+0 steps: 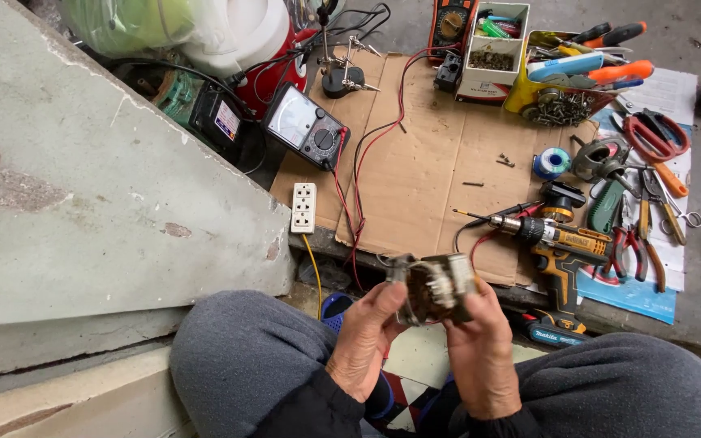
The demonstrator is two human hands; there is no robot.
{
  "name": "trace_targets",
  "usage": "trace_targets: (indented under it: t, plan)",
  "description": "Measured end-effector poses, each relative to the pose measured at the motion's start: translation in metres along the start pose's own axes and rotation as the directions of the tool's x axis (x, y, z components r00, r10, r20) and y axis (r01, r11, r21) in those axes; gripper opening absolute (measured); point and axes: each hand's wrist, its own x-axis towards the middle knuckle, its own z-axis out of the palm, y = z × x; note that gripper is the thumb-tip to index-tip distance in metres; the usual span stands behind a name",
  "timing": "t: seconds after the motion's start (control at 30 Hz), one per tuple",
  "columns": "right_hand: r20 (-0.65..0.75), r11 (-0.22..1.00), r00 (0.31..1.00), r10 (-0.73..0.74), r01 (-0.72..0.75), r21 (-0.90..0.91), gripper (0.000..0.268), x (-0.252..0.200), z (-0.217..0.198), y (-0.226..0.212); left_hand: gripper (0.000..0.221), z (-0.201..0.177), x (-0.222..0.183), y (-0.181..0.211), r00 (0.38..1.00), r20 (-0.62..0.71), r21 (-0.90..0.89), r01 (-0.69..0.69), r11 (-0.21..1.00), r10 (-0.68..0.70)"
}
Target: Testing the electrical windings of a small motor using a multimeter and visual inspection of the stator and rotor.
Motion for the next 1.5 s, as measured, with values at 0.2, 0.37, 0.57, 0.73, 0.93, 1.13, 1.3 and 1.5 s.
trace_targets:
  t: [0.2, 0.37, 0.57, 0.73, 0.93, 1.13, 1.3, 1.5]
  plan:
    - [0.021, 0.999, 0.999, -0.031, 0.03, 0.04, 0.074, -0.01, 0.002, -0.009, 0.077, 0.016, -0.006, 0.014, 0.994, 0.101, -0.024, 0.035, 0.999, -0.033]
    - [-0.018, 1.0, 1.0, -0.011, 0.011, 0.024, 0.078, -0.013, 0.005, -0.01, 0.071, 0.024, -0.011, 0.017, 0.999, 0.04, 0.009, 0.015, 1.0, -0.016]
    - [-0.05, 0.999, 0.998, -0.028, 0.029, 0.014, 0.075, -0.011, 0.003, -0.006, 0.063, 0.025, -0.013, 0.019, 0.993, -0.113, 0.126, -0.016, 0.992, 0.03]
    - [-0.086, 0.999, 0.995, -0.048, 0.047, -0.012, 0.069, -0.01, 0.0, -0.003, 0.083, 0.03, -0.014, 0.026, 0.948, -0.308, 0.164, -0.031, 0.986, 0.081]
    - [-0.098, 1.0, 0.995, -0.004, 0.005, 0.013, 0.073, -0.013, 0.001, -0.005, 0.058, 0.024, -0.007, 0.035, 0.914, -0.388, -0.151, -0.188, 0.971, 0.116]
    - [-0.051, 0.973, 0.992, -0.118, 0.126, 0.192, 0.062, -0.016, -0.01, -0.002, 0.077, 0.023, -0.005, 0.041, 0.93, -0.354, -0.359, -0.236, 0.903, 0.102]
    - [-0.089, 0.942, 0.983, -0.161, 0.18, 0.284, 0.06, -0.021, -0.014, -0.005, 0.082, 0.033, -0.008, 0.041, 0.965, -0.253, -0.397, -0.17, 0.902, 0.07]
    - [-0.194, 0.927, 0.981, -0.018, 0.089, 0.364, 0.061, -0.019, -0.015, 0.001, 0.064, 0.047, 0.05, 0.031, 0.937, -0.306, -0.179, -0.231, 0.956, 0.169]
